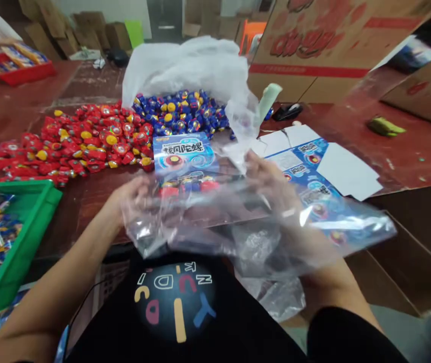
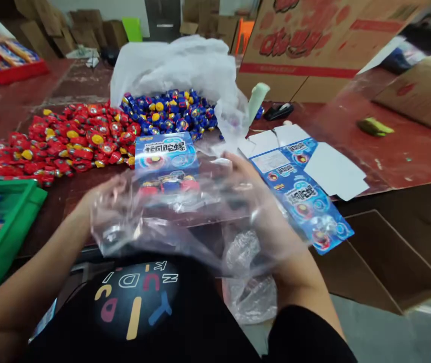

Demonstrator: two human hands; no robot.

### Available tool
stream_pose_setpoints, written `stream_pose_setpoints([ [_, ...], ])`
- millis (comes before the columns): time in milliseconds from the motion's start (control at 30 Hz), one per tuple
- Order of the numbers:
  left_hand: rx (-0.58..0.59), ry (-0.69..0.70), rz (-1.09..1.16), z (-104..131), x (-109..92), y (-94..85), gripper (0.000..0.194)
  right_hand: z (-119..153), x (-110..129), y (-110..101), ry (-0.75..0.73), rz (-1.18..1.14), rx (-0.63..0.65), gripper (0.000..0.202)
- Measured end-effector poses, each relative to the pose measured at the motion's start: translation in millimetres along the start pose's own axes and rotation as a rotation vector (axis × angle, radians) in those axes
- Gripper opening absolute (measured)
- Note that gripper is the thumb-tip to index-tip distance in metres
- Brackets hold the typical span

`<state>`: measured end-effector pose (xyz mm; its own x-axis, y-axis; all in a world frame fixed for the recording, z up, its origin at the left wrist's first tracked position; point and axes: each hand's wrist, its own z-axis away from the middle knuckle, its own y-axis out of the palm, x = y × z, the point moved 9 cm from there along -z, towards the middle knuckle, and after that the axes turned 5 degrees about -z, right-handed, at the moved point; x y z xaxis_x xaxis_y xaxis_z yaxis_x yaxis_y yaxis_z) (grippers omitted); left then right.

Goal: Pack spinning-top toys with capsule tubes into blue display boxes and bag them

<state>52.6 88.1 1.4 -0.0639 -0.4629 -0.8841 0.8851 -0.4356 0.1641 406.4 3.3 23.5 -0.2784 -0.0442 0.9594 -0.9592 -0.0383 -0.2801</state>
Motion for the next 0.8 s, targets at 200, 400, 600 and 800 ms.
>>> stream_pose_setpoints([
  [200,0.081,-0.117,-0.507,36,127,-47.5,0.043,54,-97,76,0.141,0.072,0.148,0.054],
  [400,-0.010,0.038,-0.839,-39,112,-31.7,0.052,24,-126,80,0.121,0.198,-0.069,0.052],
  [600,0.159,0.027,-0.988,3,122,-14.1,0.040,97,-118,94,0.204,0.149,-0.012,0.045],
  [800,0.543,0.184,-1.356,63,158,-5.4,0.034,180,-106,100,0.172,0.361,0.348,0.040],
])
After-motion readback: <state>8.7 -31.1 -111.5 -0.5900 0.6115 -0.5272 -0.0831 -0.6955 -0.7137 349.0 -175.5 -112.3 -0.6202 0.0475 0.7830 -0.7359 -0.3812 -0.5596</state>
